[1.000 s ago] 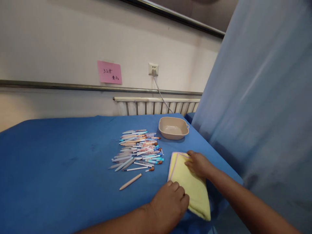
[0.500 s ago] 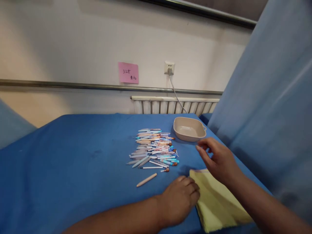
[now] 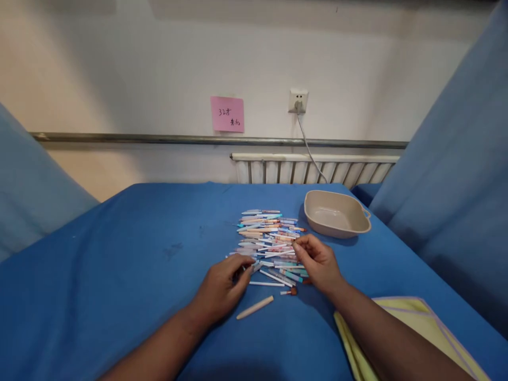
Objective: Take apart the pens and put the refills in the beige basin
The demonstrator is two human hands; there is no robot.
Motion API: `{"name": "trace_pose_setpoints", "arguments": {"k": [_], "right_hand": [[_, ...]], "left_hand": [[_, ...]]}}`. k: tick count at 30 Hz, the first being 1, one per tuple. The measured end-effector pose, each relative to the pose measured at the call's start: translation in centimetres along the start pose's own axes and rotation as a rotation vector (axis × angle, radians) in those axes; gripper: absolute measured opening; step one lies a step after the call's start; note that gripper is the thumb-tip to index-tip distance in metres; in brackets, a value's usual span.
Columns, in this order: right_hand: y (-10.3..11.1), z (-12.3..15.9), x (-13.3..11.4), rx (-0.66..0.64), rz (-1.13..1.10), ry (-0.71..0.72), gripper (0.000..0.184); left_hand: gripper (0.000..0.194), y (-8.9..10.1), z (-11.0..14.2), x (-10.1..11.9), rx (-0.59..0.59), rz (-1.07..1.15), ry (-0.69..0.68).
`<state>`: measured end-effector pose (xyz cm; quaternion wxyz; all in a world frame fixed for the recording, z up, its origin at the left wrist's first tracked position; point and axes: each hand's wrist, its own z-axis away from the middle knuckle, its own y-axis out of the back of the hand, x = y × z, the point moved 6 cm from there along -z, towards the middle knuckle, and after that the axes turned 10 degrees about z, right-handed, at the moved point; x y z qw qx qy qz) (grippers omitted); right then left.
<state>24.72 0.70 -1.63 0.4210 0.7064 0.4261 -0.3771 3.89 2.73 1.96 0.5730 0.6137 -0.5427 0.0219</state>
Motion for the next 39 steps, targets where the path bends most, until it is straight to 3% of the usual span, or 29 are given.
{"name": "trace_pose_setpoints", "arguments": {"k": [6,11,13,16,20,30,39], "right_hand": [[-2.2,0.6,-0.9,-0.060,0.221,0.135,0.012],[-4.3,0.9,-2.8,-0.190,0.352,0.342,0.011],[-3.6,0.5,-3.0,-0.153,0.359,0.360,0.011],[-1.3,-0.2,-2.4,-0.029,0.371,0.273,0.010],[0.3,-0.3,-1.5,-0.011,0.364,0.213,0.012],[-1.0,-0.1,-1.6,-0.154,0.373,0.210,0.016],[-1.2,0.1,-2.0,-0.213,0.365,0.212,0.013]], "left_hand": [[0.021,-1.4,0.8,0.2,-0.278,0.003,0.108],[0.019,-2.5,1.4,1.0,-0.436,-0.063,0.105],[0.019,-2.2,1.3,0.8,-0.419,-0.104,0.098],[0.017,-1.4,1.1,0.2,-0.356,-0.155,0.093],[0.015,-1.5,1.1,0.0,-0.420,-0.238,0.019],[0.020,-3.5,1.0,-1.2,-0.436,-0.416,-0.025],[0.020,-4.5,0.9,-0.3,-0.449,-0.591,-0.082]]}}
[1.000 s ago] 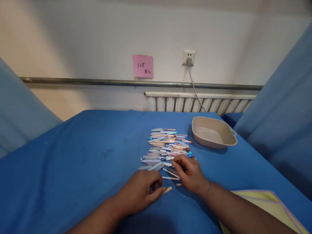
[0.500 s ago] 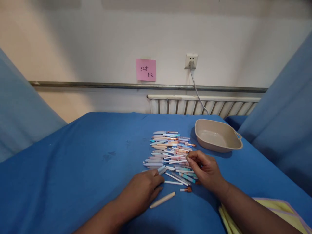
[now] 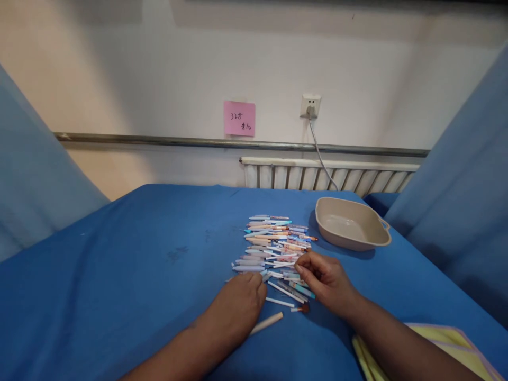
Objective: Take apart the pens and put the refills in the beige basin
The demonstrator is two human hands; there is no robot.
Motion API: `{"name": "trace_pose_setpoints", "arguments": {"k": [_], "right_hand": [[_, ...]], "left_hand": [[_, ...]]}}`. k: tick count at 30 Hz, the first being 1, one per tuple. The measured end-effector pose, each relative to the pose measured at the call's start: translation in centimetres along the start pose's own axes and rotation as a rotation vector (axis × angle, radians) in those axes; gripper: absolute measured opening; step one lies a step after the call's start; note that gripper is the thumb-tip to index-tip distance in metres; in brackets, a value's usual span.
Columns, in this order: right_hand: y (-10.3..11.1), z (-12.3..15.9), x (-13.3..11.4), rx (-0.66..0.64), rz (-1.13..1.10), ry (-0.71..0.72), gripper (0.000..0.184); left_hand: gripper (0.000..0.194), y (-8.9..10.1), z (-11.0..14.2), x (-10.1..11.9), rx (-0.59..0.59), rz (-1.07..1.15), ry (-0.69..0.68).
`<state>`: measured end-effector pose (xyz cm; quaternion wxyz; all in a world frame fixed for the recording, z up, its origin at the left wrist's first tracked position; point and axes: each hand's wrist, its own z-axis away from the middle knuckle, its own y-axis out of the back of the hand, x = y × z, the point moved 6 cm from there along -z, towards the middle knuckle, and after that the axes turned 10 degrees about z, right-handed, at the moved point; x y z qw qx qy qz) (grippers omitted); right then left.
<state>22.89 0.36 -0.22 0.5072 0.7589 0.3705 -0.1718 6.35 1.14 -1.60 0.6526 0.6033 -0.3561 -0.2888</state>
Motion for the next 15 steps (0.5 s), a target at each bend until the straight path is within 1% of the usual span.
{"name": "trace_pose_setpoints", "arguments": {"k": [2,4,6,9,12,14,15], "right_hand": [[0.1,0.0,0.1,0.011,-0.014,-0.009,0.014],[0.2,0.0,0.2,0.019,-0.048,-0.025,0.015],[0.3,0.1,0.3,0.020,-0.104,-0.057,0.018],[0.1,0.2,0.6,-0.007,-0.259,-0.150,0.025],[-1.2,0.4,0.3,-0.118,-0.511,-0.238,0.027],[-2.5,0.6,-0.1,-0.203,-0.646,-0.284,0.038],[-3.0,0.8,-0.2,-0.232,-0.679,-0.304,0.042]], "left_hand": [[0.020,-0.2,0.0,0.0,-0.011,-0.020,0.001],[0.020,-0.1,0.1,-0.3,-0.004,0.019,0.026],[0.020,0.6,0.3,-0.7,0.030,0.109,0.073],[0.018,2.4,0.7,-1.3,0.133,0.284,0.143],[0.017,3.6,0.5,-0.8,0.214,0.419,0.143],[0.015,3.5,-0.1,0.2,0.208,0.449,0.112],[0.013,3.2,-0.5,0.8,0.196,0.451,0.093]]}}
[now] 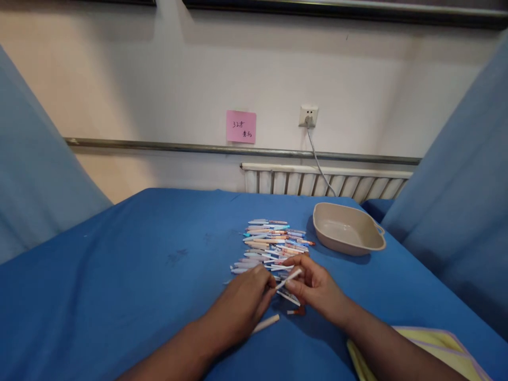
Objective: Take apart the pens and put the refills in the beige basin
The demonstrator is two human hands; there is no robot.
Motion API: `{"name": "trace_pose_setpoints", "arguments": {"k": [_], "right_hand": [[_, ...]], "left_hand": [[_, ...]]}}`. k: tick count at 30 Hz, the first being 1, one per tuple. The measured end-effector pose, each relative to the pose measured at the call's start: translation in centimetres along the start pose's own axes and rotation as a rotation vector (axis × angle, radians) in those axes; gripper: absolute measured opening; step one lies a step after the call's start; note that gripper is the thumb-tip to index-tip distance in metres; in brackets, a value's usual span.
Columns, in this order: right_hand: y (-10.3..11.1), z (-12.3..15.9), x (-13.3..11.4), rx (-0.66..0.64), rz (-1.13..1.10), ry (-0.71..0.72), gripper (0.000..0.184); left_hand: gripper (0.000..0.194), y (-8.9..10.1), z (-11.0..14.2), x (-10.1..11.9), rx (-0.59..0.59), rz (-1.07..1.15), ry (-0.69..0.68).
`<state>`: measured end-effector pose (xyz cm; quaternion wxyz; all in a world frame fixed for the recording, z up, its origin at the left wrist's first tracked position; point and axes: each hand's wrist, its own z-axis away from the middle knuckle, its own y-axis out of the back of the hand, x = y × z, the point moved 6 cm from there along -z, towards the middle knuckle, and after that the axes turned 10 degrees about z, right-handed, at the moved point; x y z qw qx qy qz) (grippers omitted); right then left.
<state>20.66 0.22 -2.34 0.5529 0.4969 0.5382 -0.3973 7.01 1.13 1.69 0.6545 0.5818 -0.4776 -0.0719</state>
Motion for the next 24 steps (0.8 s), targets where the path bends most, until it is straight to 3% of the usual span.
{"name": "trace_pose_setpoints", "arguments": {"k": [3,7,10,15,24], "right_hand": [[-0.2,0.0,0.4,0.040,0.033,-0.004,0.036],[2.0,-0.3,0.3,0.257,0.127,0.036,0.036],[3.3,-0.5,0.4,0.333,0.042,-0.018,0.039],[3.3,-0.6,0.2,0.326,-0.019,-0.069,0.044],[3.0,-1.4,1.3,0.278,-0.052,-0.070,0.041]], "left_hand": [[0.011,-1.5,-0.8,0.7,-0.036,0.005,-0.042],[0.009,-2.3,-1.2,0.1,-0.066,0.010,-0.055],[0.008,-2.4,-1.3,-0.7,-0.105,-0.079,-0.083],[0.009,-2.9,-1.7,-0.4,-0.161,-0.189,-0.182],[0.018,-3.9,-2.0,-0.4,-0.197,-0.286,-0.191]]}}
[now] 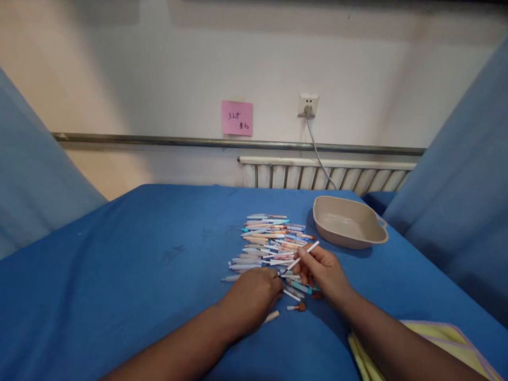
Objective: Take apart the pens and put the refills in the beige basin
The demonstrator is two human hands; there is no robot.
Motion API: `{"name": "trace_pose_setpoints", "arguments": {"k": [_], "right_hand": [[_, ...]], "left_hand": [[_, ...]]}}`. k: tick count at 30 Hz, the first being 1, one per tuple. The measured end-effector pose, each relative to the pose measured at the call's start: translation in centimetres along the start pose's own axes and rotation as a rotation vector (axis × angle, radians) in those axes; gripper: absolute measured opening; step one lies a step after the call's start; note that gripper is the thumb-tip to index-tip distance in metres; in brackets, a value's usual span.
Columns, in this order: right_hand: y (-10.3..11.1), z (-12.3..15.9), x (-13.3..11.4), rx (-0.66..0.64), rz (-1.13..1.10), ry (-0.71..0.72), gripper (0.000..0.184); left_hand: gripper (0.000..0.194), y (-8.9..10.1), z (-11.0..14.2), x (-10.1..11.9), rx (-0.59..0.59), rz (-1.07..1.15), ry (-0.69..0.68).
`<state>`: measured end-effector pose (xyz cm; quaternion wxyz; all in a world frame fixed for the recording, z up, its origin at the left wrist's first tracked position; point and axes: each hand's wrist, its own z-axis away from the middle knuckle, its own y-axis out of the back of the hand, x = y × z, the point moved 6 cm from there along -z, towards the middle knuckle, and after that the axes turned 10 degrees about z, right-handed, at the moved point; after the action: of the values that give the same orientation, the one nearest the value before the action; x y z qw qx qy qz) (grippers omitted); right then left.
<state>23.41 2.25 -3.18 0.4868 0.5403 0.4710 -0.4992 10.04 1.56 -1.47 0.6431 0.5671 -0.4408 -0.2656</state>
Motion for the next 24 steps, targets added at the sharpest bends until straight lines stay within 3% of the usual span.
{"name": "trace_pose_setpoints", "arguments": {"k": [3,5,10,14,24], "right_hand": [[0.1,-0.2,0.1,-0.007,-0.051,-0.001,0.039],[0.2,-0.2,-0.2,-0.005,-0.099,0.005,0.038],[0.1,0.5,-1.0,0.013,-0.124,0.028,0.038],[-0.1,1.1,-1.1,0.012,-0.093,0.062,0.034],[0.4,1.7,-1.2,0.035,-0.096,0.133,0.023]], "left_hand": [[0.017,0.3,0.2,-0.3,0.048,0.047,0.030],[0.014,0.9,0.4,-1.1,0.132,0.193,0.108],[0.015,0.5,1.2,-3.4,0.247,0.901,0.377],[0.021,-0.5,1.4,-3.5,0.290,1.350,0.479],[0.026,-0.9,1.6,-3.5,0.339,1.580,0.530]]}}
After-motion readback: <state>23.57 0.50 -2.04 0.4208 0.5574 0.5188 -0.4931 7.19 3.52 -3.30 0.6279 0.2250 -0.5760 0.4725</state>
